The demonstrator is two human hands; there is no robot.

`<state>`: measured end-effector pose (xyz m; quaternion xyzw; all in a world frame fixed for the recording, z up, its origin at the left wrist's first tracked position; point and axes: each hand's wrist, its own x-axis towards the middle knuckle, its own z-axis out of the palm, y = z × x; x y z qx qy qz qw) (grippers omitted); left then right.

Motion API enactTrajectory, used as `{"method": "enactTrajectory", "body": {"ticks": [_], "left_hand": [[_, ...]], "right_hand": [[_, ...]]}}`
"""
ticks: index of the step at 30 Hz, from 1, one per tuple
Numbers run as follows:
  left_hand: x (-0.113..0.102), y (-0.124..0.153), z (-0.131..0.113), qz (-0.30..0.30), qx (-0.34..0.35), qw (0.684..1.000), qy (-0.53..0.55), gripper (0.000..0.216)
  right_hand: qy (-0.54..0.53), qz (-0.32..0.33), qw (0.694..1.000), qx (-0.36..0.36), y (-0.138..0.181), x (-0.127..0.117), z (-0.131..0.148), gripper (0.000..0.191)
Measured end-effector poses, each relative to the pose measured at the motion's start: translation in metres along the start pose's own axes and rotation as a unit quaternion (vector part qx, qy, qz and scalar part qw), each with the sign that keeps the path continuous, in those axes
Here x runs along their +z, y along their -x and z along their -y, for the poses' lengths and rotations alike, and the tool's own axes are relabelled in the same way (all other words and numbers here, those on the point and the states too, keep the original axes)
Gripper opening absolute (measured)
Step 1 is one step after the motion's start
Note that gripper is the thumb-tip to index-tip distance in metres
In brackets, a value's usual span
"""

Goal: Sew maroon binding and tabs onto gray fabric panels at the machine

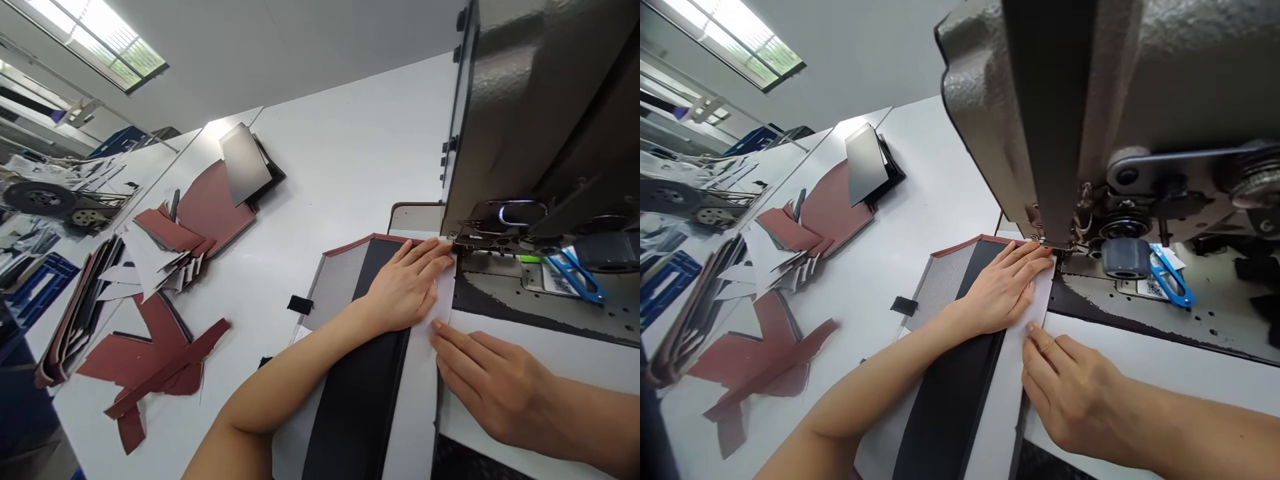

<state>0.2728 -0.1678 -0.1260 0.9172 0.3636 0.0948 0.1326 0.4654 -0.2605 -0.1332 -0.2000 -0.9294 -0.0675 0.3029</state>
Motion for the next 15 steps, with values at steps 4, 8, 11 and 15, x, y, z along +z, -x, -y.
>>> {"method": "enactTrajectory", "body": {"ticks": [4, 8, 11, 15], "left_hand": [[0.0002, -0.0009, 0.0025, -0.004, 0.013, 1.0, 0.011, 0.044], [0.0002, -0.0011, 0.0054, -0.008, 0.025, 1.0, 0.017, 0.042], [-0.0006, -0.001, 0.0067, -0.005, 0.028, 0.999, 0.016, 0.043], [-0.0018, -0.0011, 0.0074, 0.003, 0.029, 0.999, 0.012, 0.044]], "right_hand": [[-0.009, -0.004, 1.0, 0.004, 0.0013, 0.0011, 0.0009, 0.022], [-0.001, -0.006, 1.0, 0.006, 0.0007, 0.0013, 0.0019, 0.024], [-0.001, -0.009, 1.0, 0.008, -0.0008, 0.0012, 0.0023, 0.022], [0.003, -0.008, 1.0, 0.014, -0.0013, 0.0021, 0.0029, 0.021]]}}
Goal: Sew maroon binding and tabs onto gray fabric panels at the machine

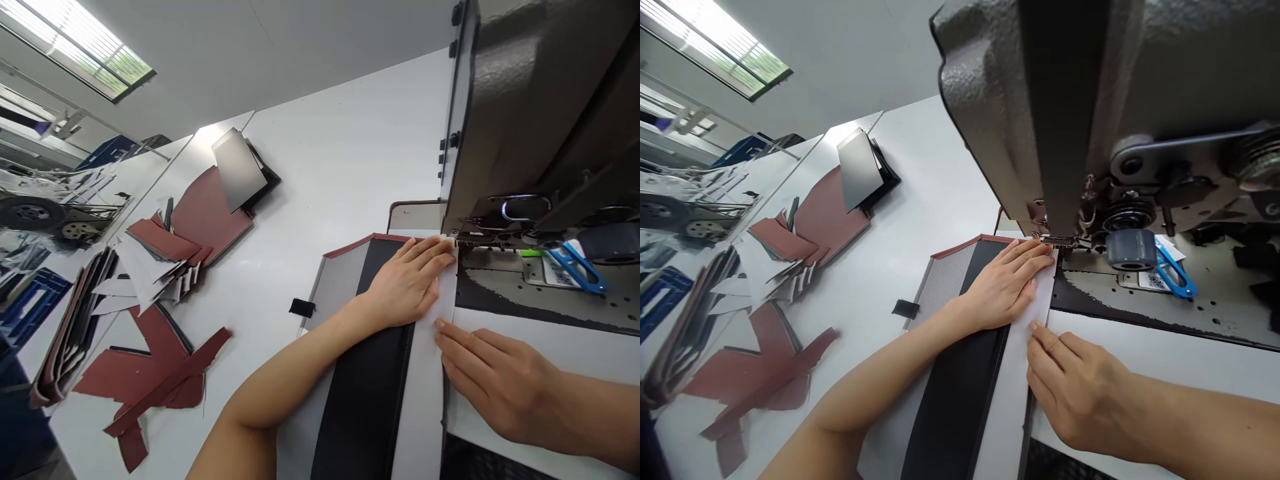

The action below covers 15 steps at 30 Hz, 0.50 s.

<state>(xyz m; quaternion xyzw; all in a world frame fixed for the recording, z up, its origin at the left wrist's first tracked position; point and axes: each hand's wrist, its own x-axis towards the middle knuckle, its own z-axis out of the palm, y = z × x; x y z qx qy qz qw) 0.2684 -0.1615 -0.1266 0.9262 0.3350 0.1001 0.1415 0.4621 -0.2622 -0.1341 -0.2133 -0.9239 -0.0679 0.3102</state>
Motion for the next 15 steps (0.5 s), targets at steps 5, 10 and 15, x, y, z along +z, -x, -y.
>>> {"method": "enactTrajectory", "body": {"ticks": [5, 10, 15], "left_hand": [[-0.0001, -0.0001, 0.0001, -0.005, 0.001, 1.0, 0.0, 0.044], [-0.001, -0.0005, -0.0009, -0.009, 0.006, 1.0, -0.002, 0.043], [0.0011, -0.0015, -0.002, -0.011, -0.001, 1.0, -0.004, 0.043]], "right_hand": [[0.005, -0.002, 1.0, 0.001, 0.0001, -0.0003, 0.0008, 0.022], [0.008, 0.006, 1.0, 0.001, -0.0004, -0.0021, 0.0009, 0.024], [0.004, 0.002, 1.0, -0.007, 0.0001, -0.0009, -0.0011, 0.023]]}}
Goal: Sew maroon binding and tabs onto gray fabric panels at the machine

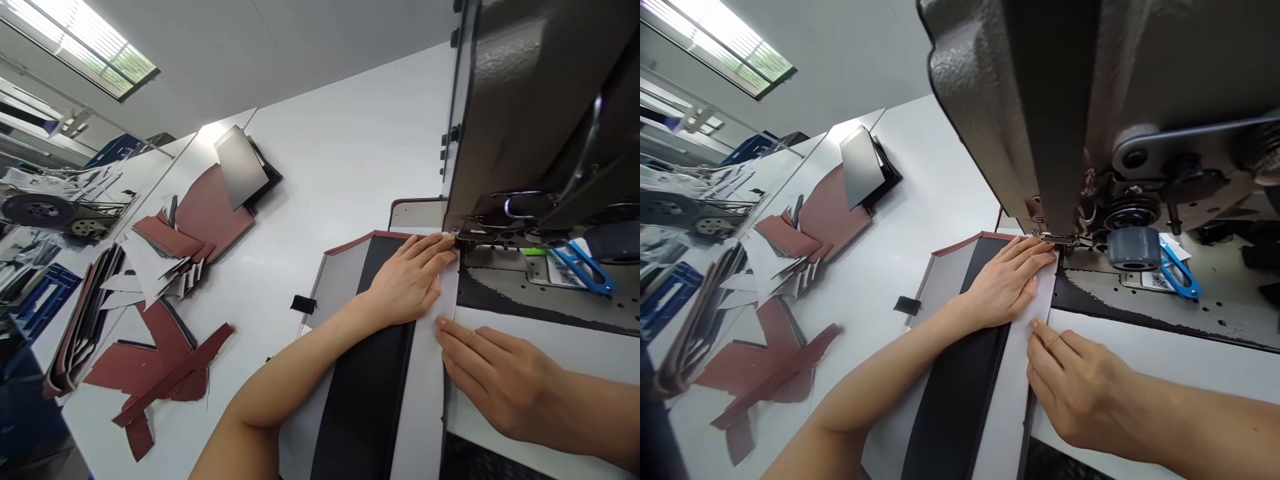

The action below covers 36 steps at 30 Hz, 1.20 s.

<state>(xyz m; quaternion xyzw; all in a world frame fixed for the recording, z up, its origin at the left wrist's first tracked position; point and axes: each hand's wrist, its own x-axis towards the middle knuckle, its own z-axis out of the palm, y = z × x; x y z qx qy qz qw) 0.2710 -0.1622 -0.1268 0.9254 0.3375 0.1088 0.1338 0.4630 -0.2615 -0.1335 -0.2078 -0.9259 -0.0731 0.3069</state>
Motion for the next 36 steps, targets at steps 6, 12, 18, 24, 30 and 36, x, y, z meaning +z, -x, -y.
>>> {"method": "enactTrajectory", "body": {"ticks": [6, 12, 18, 24, 30, 36], "left_hand": [[0.004, 0.0, -0.001, -0.005, -0.007, 1.0, -0.005, 0.043], [0.004, 0.002, 0.0, -0.008, -0.002, 1.0, -0.012, 0.042], [0.003, -0.002, 0.0, 0.001, -0.007, 1.0, -0.015, 0.042], [0.005, -0.012, 0.002, -0.033, -0.008, 0.999, -0.006, 0.034], [-0.001, 0.01, -0.001, -0.039, 0.025, 0.999, 0.025, 0.036], [-0.004, 0.013, 0.001, -0.019, 0.032, 0.999, 0.022, 0.043]], "right_hand": [[0.015, -0.002, 1.0, -0.007, 0.0, 0.001, -0.003, 0.025], [0.016, -0.002, 1.0, -0.004, 0.003, 0.003, -0.002, 0.021], [0.017, 0.012, 1.0, -0.014, 0.002, 0.001, -0.007, 0.019], [0.03, 0.019, 0.999, -0.015, 0.005, -0.001, -0.018, 0.022], [0.019, 0.016, 1.0, 0.002, 0.004, -0.001, -0.019, 0.024], [0.021, 0.017, 1.0, 0.013, 0.007, -0.001, -0.02, 0.021]]}}
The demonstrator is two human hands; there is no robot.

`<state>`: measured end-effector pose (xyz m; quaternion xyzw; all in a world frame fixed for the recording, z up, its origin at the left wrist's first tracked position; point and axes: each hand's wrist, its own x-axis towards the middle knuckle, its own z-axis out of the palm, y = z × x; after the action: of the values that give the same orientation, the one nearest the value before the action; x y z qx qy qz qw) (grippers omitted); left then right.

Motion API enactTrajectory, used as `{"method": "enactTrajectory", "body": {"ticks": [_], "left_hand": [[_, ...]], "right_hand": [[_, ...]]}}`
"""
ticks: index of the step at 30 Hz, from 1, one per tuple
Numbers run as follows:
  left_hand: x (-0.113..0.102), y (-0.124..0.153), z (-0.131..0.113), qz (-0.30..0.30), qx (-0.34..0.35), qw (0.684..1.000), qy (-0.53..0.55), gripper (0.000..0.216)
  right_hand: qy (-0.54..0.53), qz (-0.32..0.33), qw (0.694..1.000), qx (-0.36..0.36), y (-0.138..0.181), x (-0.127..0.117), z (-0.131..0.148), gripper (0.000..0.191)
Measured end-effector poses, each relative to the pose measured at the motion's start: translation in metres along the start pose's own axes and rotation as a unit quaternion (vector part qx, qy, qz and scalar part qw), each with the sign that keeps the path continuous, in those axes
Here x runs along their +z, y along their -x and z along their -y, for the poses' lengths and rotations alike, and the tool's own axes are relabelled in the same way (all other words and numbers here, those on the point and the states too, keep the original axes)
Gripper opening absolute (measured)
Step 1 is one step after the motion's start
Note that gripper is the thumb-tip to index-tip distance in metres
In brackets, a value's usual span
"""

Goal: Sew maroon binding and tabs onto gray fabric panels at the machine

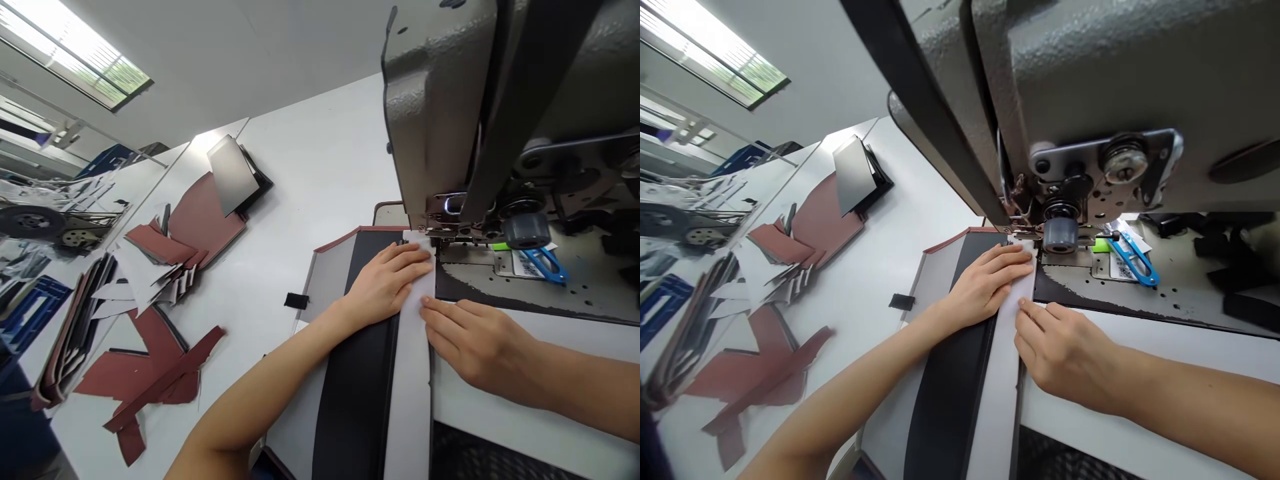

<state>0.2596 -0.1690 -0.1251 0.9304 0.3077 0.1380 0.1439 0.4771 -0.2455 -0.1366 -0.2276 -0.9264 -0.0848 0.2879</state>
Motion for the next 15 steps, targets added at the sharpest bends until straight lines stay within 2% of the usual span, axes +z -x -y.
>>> {"method": "enactTrajectory", "body": {"ticks": [10, 12, 15], "left_hand": [[0.008, -0.031, 0.027, -0.04, 0.011, 0.999, -0.018, 0.036], [0.006, -0.033, 0.028, -0.028, 0.003, 0.999, -0.019, 0.035], [-0.001, -0.023, 0.016, -0.012, -0.014, 1.0, -0.013, 0.037]], "right_hand": [[0.053, -0.001, 0.998, 0.021, -0.006, 0.002, -0.028, 0.025], [0.059, 0.009, 0.998, 0.029, -0.006, -0.003, -0.025, 0.025], [0.026, 0.037, 0.999, 0.025, 0.004, -0.014, -0.003, 0.031]]}}
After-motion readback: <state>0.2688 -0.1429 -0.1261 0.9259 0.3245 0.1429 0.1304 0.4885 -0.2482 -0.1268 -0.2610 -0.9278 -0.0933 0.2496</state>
